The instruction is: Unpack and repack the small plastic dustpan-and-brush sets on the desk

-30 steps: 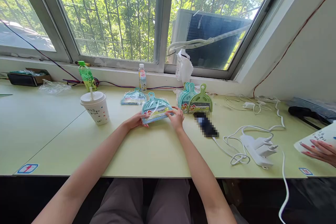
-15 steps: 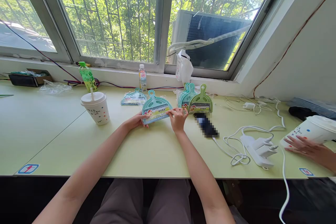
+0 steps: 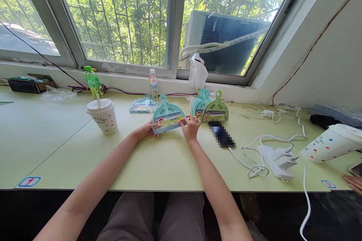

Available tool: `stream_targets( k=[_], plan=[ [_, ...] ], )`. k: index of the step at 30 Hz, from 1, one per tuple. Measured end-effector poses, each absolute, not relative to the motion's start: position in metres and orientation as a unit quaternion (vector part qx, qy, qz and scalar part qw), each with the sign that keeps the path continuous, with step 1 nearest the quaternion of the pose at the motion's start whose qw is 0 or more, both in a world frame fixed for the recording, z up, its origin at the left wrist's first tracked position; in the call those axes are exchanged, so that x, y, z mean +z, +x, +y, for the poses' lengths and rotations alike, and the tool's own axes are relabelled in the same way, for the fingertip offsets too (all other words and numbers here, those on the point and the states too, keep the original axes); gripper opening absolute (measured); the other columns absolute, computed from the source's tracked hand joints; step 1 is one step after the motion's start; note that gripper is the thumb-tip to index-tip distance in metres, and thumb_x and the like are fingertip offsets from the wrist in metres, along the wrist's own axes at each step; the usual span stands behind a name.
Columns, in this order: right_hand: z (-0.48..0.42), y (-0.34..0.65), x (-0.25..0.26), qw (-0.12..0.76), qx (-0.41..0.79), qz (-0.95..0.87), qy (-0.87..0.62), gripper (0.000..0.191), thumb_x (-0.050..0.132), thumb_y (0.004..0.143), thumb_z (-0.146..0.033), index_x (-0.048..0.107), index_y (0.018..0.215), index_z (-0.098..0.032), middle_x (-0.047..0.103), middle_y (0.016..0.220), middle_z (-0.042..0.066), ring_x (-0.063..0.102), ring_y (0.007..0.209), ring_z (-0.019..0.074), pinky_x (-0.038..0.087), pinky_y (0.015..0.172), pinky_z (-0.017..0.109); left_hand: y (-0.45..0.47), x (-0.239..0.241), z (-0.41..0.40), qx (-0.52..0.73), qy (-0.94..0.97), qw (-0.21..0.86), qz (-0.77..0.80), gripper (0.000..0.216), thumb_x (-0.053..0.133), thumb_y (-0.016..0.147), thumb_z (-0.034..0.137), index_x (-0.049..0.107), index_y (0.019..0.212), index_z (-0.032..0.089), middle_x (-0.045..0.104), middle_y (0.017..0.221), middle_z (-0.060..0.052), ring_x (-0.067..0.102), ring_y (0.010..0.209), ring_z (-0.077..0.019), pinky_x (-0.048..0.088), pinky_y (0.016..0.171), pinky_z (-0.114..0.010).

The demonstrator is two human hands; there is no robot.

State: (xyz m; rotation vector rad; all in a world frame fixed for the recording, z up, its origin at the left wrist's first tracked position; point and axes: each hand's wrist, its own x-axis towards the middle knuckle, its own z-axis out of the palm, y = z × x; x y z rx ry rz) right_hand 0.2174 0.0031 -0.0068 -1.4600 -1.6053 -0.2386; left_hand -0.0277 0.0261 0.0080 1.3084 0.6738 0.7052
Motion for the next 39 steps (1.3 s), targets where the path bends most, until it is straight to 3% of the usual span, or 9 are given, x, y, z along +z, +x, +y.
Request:
stream_targets(
  k=[10, 17, 31, 33, 35, 39],
  plan=[
    [0.016, 0.224, -0.013, 0.597, 0.091, -0.611, -0.512, 0.033, 0.068, 0.078, -0.052, 0.073, 0.077, -0.019, 0.055, 0.111, 0.012, 0.056, 0.103, 0.0247, 0.043, 0.091, 0.039, -0.026, 0.004, 0.025, 0.321, 0.609, 0.660, 0.300, 0.069, 0.072, 0.080, 0.043, 0.033, 0.131, 0.018, 0.070, 0.099, -0.014, 0.067, 0.055, -0.0154, 0.047, 0.044, -0.022],
    [0.016, 0.221, -0.016, 0.602, 0.162, -0.584, -0.519, 0.037, 0.071, 0.071, -0.053, 0.072, 0.077, -0.017, 0.056, 0.108, 0.014, 0.055, 0.110, 0.0292, 0.046, 0.081, 0.036, -0.026, 0.001, 0.028, 0.311, 0.610, 0.659, 0.311, 0.073, 0.079, 0.072, 0.033, 0.034, 0.128, 0.018, 0.070, 0.097, -0.012, 0.065, 0.052, -0.0133, 0.045, 0.042, -0.020],
    [0.012, 0.217, -0.016, 0.578, 0.158, -0.588, -0.544, 0.019, 0.069, 0.073, -0.039, 0.068, 0.077, -0.020, 0.052, 0.108, 0.010, 0.053, 0.109, 0.0259, 0.043, 0.094, 0.040, -0.028, 0.004, 0.026, 0.303, 0.627, 0.647, 0.310, 0.081, 0.081, 0.068, 0.033, 0.033, 0.133, 0.021, 0.067, 0.093, -0.007, 0.063, 0.051, -0.0121, 0.043, 0.042, -0.020],
    [0.011, 0.217, -0.015, 0.579, 0.175, -0.580, -0.545, 0.022, 0.069, 0.072, -0.038, 0.069, 0.085, -0.021, 0.053, 0.110, 0.010, 0.053, 0.107, 0.0255, 0.045, 0.092, 0.040, -0.028, 0.003, 0.026, 0.300, 0.629, 0.647, 0.308, 0.082, 0.081, 0.068, 0.034, 0.033, 0.134, 0.021, 0.067, 0.093, -0.007, 0.064, 0.052, -0.0122, 0.043, 0.043, -0.021],
    [0.009, 0.217, -0.014, 0.581, 0.221, -0.570, -0.537, 0.038, 0.070, 0.070, -0.040, 0.066, 0.105, -0.024, 0.054, 0.116, 0.009, 0.056, 0.103, 0.0244, 0.050, 0.083, 0.037, -0.028, 0.003, 0.027, 0.294, 0.630, 0.649, 0.309, 0.083, 0.080, 0.069, 0.034, 0.032, 0.135, 0.021, 0.068, 0.093, -0.008, 0.063, 0.052, -0.0121, 0.043, 0.043, -0.021],
    [0.005, 0.217, -0.009, 0.558, 0.357, -0.547, -0.512, 0.071, 0.069, 0.070, -0.042, 0.047, 0.136, -0.030, 0.057, 0.125, 0.008, 0.060, 0.094, 0.0225, 0.053, 0.061, 0.030, -0.028, 0.003, 0.027, 0.288, 0.626, 0.651, 0.319, 0.086, 0.080, 0.068, 0.035, 0.030, 0.137, 0.021, 0.069, 0.093, -0.008, 0.063, 0.052, -0.0122, 0.043, 0.043, -0.021]
  ],
)
